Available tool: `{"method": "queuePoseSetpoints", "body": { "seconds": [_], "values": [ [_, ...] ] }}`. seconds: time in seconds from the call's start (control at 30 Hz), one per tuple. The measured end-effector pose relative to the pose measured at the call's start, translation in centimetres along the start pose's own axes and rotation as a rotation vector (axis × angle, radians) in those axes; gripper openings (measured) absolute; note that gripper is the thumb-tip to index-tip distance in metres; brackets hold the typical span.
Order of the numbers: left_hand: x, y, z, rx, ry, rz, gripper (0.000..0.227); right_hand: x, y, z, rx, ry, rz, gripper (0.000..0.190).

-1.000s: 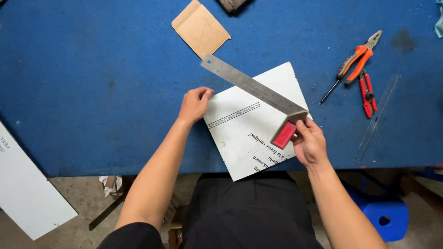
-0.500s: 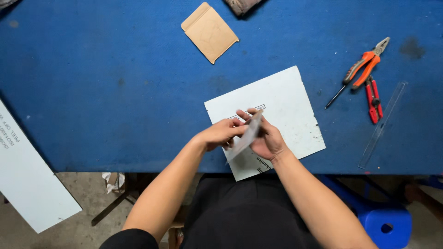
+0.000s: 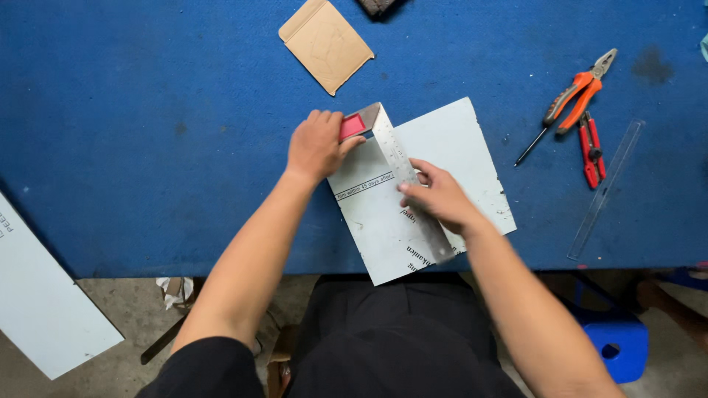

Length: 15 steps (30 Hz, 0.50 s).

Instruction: The person marks a small cardboard piece with a pen, then places a white sheet on the table. Using a metal ruler and a red utility knife, they measure and cut the sheet into a smaller rectangle. The person repeatedly repositions the ruler and cuts along the edges to refine the shape.

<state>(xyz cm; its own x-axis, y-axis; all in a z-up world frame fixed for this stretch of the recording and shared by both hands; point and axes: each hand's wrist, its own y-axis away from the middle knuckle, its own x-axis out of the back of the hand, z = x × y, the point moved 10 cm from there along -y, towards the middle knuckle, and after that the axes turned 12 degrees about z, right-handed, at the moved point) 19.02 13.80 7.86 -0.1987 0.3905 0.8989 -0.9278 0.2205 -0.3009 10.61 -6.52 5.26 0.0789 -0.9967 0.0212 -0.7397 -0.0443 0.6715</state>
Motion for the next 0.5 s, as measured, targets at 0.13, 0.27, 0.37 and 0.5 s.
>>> {"method": "queuePoseSetpoints", "body": {
  "seconds": [0.13,0.27,0.37,0.5],
  "values": [
    [-3.4,0.9,-0.9,0.059,-0.051,0.016,0.052,1.9,-3.4,4.9,0.214,0.711,0.266,0.062],
    [-3.5,1.6,-0.5,0.08,-0.066,0.032,0.056,-1.9,2.3,2.4,0.637,1.066,0.444,0.06],
    [-3.3,2.2,-0.4,0.038,-0.052,0.066,0.058,-6.8,7.1,3.0,0.995,1.21,0.401,0.065],
    [-3.7,2.4,-0.6,0.026,-0.044,0.084,0.055,-11.1,9.6,7.2,1.013,1.374,0.119,0.091]
  ]
}}
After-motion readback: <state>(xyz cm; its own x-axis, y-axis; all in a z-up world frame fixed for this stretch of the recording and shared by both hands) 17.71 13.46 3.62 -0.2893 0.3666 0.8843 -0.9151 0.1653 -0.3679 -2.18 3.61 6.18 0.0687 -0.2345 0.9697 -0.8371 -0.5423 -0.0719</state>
